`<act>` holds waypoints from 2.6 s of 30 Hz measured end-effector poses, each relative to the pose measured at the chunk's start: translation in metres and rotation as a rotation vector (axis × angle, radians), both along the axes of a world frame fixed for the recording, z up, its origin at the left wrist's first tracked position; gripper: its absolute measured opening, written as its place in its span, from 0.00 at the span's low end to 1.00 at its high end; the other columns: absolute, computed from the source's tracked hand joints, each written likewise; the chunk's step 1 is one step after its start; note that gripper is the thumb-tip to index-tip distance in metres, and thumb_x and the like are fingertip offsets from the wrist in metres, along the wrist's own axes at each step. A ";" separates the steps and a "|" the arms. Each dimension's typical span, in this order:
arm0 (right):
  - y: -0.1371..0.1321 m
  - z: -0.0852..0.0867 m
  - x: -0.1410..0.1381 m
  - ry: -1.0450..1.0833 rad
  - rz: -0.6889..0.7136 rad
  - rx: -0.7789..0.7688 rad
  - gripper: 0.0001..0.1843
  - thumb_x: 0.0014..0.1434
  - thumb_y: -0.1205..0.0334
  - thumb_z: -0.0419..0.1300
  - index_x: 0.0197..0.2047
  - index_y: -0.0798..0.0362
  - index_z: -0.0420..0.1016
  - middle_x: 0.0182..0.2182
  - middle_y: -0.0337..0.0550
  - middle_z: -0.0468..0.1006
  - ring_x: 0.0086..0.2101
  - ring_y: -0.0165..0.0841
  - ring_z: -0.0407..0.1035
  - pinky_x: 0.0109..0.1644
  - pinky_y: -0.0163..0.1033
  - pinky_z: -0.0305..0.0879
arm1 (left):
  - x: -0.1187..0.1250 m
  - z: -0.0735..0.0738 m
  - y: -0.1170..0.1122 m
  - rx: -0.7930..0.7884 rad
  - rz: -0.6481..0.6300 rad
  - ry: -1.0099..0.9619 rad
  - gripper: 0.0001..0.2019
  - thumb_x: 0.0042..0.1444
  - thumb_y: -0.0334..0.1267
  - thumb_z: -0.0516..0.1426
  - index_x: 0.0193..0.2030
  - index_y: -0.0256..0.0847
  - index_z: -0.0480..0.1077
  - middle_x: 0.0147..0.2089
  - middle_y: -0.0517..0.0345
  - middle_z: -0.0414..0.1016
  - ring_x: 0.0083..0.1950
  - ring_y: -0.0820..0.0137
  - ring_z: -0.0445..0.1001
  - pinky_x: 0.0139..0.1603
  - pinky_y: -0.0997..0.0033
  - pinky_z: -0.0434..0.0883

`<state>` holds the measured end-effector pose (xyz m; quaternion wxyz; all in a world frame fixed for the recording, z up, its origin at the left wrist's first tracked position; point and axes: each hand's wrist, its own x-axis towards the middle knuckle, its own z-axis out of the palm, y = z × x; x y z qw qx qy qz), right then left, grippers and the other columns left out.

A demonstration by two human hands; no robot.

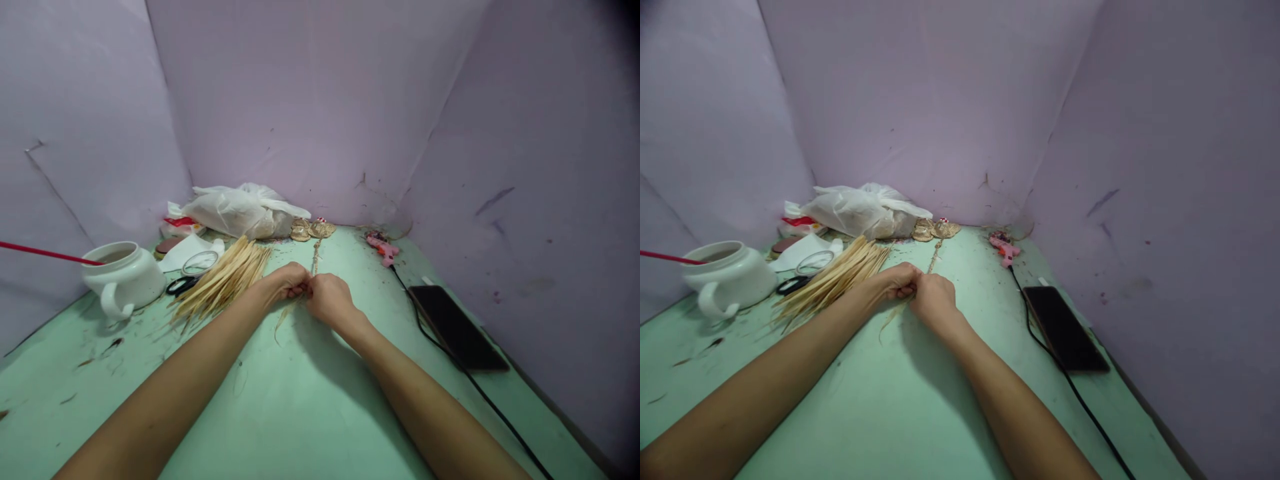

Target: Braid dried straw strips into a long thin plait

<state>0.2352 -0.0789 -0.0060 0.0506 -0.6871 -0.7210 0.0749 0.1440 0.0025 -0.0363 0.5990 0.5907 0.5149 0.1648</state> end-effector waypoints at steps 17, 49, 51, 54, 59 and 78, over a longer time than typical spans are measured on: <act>0.038 -0.017 0.023 1.249 -0.343 -0.377 0.06 0.47 0.72 0.51 0.20 0.59 0.64 0.15 0.38 0.64 0.15 0.22 0.56 0.18 0.28 0.53 | -0.007 0.008 0.000 -0.036 -0.083 -0.043 0.08 0.36 0.32 0.52 0.16 0.38 0.53 0.13 0.69 0.45 0.13 0.83 0.40 0.15 0.77 0.37; 0.042 -0.034 0.026 1.201 -0.491 -0.217 0.08 0.39 0.74 0.51 0.19 0.53 0.56 0.09 0.30 0.50 0.13 0.23 0.48 0.16 0.31 0.45 | 0.025 0.040 -0.061 0.732 -0.159 0.663 0.06 0.35 0.31 0.58 0.25 0.37 0.70 0.25 0.49 0.70 0.34 0.61 0.70 0.32 0.71 0.61; 0.041 -0.032 0.026 1.225 -0.461 -0.241 0.07 0.39 0.75 0.51 0.18 0.54 0.57 0.09 0.30 0.52 0.13 0.23 0.48 0.16 0.30 0.45 | 0.018 0.044 -0.049 0.654 -0.075 0.588 0.04 0.36 0.33 0.58 0.23 0.36 0.69 0.22 0.52 0.68 0.30 0.65 0.69 0.28 0.73 0.60; 0.040 -0.029 0.028 1.257 -0.405 -0.307 0.05 0.40 0.73 0.52 0.17 0.56 0.61 0.08 0.31 0.54 0.11 0.23 0.48 0.15 0.30 0.46 | 0.010 0.043 -0.030 0.502 0.240 0.322 0.06 0.44 0.32 0.53 0.29 0.34 0.68 0.19 0.57 0.65 0.23 0.72 0.65 0.23 0.76 0.58; 0.039 -0.029 0.031 1.302 -0.319 -0.346 0.05 0.41 0.73 0.51 0.17 0.58 0.63 0.09 0.35 0.61 0.12 0.22 0.52 0.16 0.29 0.47 | 0.012 0.027 -0.021 -0.026 0.159 0.046 0.06 0.46 0.28 0.50 0.21 0.32 0.63 0.15 0.59 0.61 0.15 0.80 0.57 0.17 0.80 0.55; 0.023 -0.016 0.032 -0.011 0.047 0.140 0.13 0.43 0.66 0.53 0.32 0.55 0.75 0.30 0.52 0.76 0.32 0.38 0.69 0.30 0.35 0.55 | 0.015 0.000 -0.016 0.485 0.086 0.393 0.06 0.37 0.35 0.54 0.19 0.34 0.64 0.15 0.60 0.58 0.20 0.75 0.58 0.18 0.76 0.49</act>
